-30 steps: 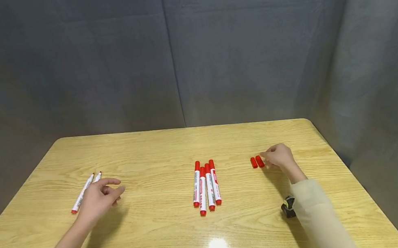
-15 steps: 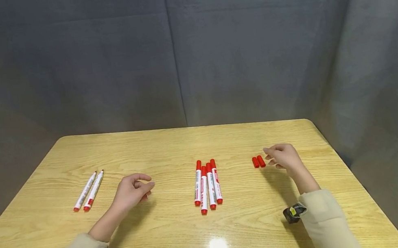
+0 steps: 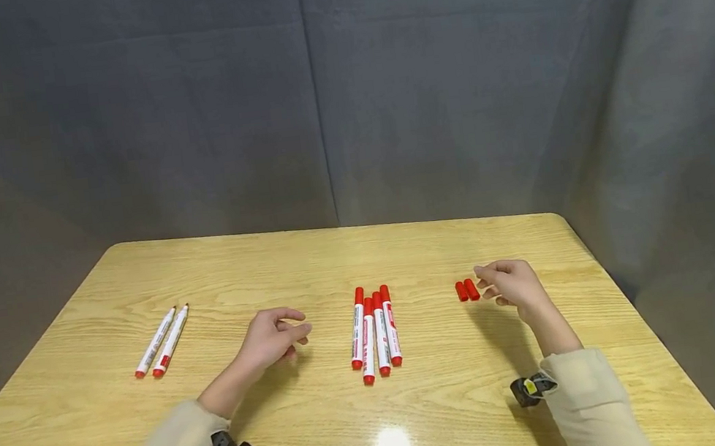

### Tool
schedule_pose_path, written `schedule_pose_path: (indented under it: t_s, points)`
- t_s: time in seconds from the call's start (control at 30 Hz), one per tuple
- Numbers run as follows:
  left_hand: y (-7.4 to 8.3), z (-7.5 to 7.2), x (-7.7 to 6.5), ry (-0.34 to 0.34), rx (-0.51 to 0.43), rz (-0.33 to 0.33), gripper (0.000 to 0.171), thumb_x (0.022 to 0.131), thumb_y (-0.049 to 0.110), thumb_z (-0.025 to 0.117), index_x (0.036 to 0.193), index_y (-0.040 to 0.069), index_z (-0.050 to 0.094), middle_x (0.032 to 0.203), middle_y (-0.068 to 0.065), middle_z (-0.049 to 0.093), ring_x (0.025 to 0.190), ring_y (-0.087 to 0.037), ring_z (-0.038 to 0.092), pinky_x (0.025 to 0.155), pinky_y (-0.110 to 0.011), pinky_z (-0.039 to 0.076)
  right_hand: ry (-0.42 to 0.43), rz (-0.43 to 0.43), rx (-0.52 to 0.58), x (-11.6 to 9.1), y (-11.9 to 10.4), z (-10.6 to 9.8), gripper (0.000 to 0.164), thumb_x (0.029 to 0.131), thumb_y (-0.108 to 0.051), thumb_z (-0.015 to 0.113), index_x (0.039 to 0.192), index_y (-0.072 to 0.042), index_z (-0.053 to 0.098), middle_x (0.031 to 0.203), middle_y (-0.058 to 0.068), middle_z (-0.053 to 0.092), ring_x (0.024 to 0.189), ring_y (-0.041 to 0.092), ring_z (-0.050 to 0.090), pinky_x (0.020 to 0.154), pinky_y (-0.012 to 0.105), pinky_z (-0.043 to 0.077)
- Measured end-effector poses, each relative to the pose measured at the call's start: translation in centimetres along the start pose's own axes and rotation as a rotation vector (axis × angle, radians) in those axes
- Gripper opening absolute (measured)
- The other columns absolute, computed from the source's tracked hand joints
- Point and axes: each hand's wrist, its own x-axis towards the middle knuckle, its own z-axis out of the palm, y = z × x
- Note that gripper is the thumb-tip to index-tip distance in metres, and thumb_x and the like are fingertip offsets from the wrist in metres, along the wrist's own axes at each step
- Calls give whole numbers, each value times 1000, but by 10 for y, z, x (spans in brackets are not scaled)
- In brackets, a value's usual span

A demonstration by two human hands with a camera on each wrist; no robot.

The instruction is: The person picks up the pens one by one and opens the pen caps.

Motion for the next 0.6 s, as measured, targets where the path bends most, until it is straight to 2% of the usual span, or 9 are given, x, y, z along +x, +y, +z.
schedule_pose_path:
  t_s: [0.17,0.4,0.6]
  points:
    - [0,9,4,-52,21,-8,33,83,10,64,109,-9,57,70,-16,65,43,-16,54,43,-28,45,-5,-7,5,-2,-3,1,39,92,-34,52,102,3,57,81,-1,58,68,10,58,60,28,48]
    - [2,27,12,-137,69,-84,38,82,14,66,112,-7,57,64,-13,63,43,-13,53,43,-26,46,-9,-22,-5,-3,-8,3,36,93,-32,51,102,3,57,83,2,58,68,10,58,61,28,48]
    - [5,38,21,-150,131,-96,33,82,16,67,105,-6,59,62,-12,63,39,-11,49,39,-21,40,-13,-28,8,-3,-11,6,35,93,-30,52,102,3,58,83,3,58,68,10,58,60,27,48]
